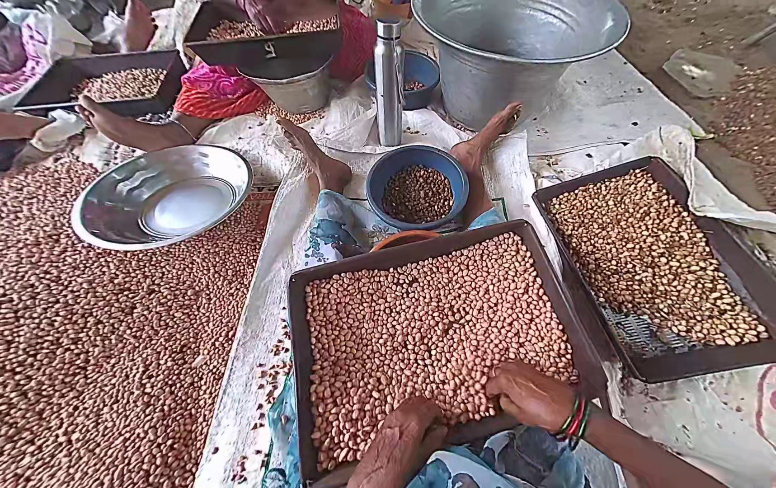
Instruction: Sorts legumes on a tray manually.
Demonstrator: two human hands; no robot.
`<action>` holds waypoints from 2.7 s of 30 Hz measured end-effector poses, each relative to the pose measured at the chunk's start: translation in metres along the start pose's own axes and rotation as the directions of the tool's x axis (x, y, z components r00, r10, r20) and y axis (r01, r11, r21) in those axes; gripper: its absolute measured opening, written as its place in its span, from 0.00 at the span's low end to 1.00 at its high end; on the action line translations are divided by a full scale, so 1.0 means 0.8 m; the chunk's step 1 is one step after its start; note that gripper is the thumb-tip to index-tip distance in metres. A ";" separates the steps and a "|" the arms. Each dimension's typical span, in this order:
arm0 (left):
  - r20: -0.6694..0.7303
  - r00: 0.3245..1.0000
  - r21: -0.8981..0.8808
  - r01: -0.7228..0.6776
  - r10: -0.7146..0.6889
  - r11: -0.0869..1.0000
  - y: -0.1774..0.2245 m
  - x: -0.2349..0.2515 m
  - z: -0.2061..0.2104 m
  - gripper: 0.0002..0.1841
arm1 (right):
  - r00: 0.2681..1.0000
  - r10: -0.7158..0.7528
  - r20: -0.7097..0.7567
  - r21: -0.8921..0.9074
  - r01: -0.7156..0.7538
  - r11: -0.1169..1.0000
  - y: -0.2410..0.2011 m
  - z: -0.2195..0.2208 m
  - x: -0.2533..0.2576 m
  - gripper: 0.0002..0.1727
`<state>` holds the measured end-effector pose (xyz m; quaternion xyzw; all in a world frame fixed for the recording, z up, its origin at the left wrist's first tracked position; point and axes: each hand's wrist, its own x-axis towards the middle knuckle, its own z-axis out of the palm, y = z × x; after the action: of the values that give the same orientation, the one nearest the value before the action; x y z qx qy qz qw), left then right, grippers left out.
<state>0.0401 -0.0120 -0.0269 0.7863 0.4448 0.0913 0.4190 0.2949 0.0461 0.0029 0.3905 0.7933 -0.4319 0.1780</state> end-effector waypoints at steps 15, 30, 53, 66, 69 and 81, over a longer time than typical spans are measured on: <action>-0.793 0.597 0.048 0.262 -0.123 0.964 -0.090 -0.072 -0.095 0.20 | 0.618 0.092 -0.780 -0.102 -0.270 0.957 0.084 -0.058 0.039 0.13; -0.777 0.563 -0.057 0.384 -0.283 0.922 -0.105 -0.075 -0.051 0.29 | 0.558 0.494 -0.667 0.268 -0.439 0.858 0.043 -0.077 -0.002 0.14; -0.820 0.520 -0.027 0.378 -0.237 0.925 -0.116 -0.073 -0.051 0.27 | 0.636 0.107 -0.764 -0.055 -0.229 0.972 0.030 -0.064 0.073 0.14; -0.771 0.539 -0.293 0.174 -0.340 0.940 -0.118 -0.073 -0.053 0.29 | 0.563 0.054 -0.825 -0.145 -0.303 0.942 0.022 0.019 -0.009 0.11; -0.733 0.508 -0.452 0.135 -0.453 0.882 -0.116 -0.071 -0.052 0.26 | 0.595 0.165 -0.787 -0.091 -0.376 0.922 0.004 0.010 0.003 0.23; -0.662 0.448 -0.697 -0.074 -0.601 0.713 -0.103 -0.070 -0.047 0.22 | 0.623 0.756 -0.200 0.094 -0.756 0.648 0.009 -0.018 -0.004 0.62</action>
<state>-0.0632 -0.0127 -0.0513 0.3511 0.6572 0.5425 0.3879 0.3032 0.0589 0.0086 0.7327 0.5704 -0.2713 0.2534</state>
